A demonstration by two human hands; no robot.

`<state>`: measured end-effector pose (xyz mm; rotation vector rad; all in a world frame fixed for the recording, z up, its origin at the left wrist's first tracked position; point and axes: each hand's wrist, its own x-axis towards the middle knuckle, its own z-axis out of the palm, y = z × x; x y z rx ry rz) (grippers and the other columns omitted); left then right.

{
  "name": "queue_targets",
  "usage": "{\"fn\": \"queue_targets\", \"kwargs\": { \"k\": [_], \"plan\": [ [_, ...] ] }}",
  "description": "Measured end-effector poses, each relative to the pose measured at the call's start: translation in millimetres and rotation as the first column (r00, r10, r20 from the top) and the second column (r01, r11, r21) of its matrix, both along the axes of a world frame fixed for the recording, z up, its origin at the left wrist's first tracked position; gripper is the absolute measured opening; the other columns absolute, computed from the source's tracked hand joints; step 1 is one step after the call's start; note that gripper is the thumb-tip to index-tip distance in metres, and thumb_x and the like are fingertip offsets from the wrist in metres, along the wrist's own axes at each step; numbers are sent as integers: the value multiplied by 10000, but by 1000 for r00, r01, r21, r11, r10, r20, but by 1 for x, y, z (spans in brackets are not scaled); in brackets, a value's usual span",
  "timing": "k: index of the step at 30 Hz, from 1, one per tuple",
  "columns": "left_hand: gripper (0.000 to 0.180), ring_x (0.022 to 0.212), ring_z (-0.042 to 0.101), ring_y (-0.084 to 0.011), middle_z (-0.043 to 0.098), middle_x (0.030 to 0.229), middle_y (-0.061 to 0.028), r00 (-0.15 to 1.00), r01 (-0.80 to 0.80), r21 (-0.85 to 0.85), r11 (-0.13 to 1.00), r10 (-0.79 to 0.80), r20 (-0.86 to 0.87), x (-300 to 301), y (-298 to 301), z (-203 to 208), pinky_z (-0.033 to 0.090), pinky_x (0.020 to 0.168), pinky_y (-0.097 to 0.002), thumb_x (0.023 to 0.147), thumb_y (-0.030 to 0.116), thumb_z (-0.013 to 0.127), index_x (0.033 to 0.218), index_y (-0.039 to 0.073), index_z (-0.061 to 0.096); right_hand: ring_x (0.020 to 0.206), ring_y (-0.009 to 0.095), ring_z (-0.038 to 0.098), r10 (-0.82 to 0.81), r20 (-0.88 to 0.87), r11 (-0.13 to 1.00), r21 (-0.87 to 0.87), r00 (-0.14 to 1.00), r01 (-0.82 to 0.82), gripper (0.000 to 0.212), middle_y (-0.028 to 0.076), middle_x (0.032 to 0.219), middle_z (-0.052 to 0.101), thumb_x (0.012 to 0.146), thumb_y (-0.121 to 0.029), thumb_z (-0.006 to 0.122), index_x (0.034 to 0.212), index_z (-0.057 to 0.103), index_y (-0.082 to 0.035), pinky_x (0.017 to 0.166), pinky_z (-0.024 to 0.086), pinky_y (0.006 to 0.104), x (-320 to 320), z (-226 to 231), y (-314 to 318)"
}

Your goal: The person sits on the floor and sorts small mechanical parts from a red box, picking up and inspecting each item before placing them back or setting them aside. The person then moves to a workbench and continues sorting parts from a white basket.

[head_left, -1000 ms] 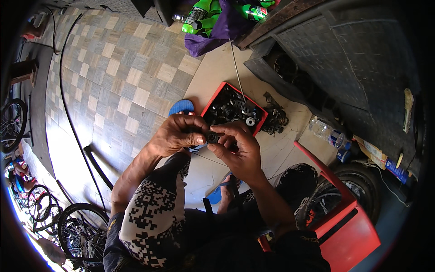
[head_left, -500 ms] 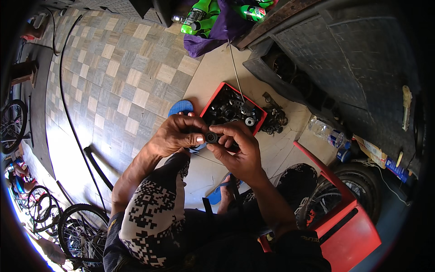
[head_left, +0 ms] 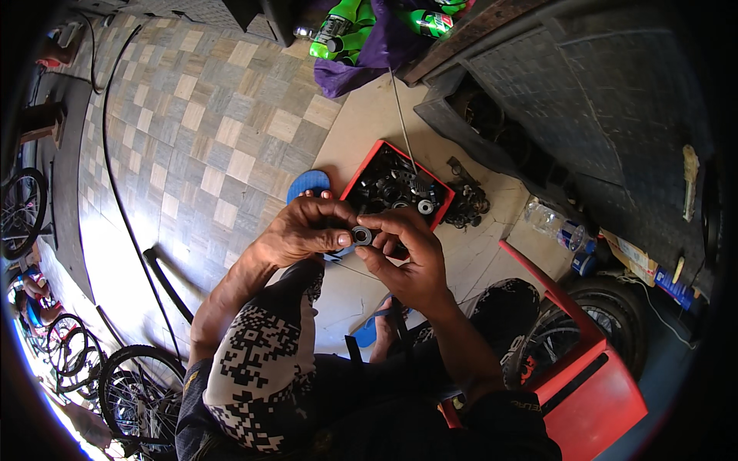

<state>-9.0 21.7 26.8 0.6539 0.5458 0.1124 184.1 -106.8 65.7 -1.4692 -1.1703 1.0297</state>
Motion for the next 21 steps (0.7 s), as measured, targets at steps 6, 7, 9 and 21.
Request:
{"fn": "queue_targets", "kwargs": {
  "k": [6,7,9,21],
  "plan": [
    [248,843,603,-34,710,974,32,1000,-1,45,999,1,-16,1,-1,1,478,708,-203,926,75,816,1152,22,728,819,62,609,22,-37,999,-24,999,-23,438,65,1157,615,876,57,754,1297,686,-42,693,501,224,1,-1,-1],
    [244,838,601,-33,706,966,34,1000,-3,51,999,4,-17,1,-1,1,476,705,-203,927,76,816,1148,23,728,819,61,609,23,-44,999,-30,999,-24,435,65,1157,615,879,59,746,1298,686,-42,695,500,224,1,-1,-1],
    [241,826,595,-32,698,946,36,1000,10,105,994,-10,-4,1,0,2,468,697,-203,926,79,818,1141,23,725,820,61,610,26,-55,999,-35,998,-28,429,66,1161,616,884,60,735,1299,683,-37,698,499,224,1,-1,-1],
    [204,824,584,-50,662,929,6,972,-23,301,953,92,-215,6,-4,13,451,703,-225,892,68,790,1067,21,697,823,51,594,-158,-192,971,-208,969,117,206,31,990,683,969,-47,725,1159,674,13,728,476,237,-4,-3,5]
  ]
}}
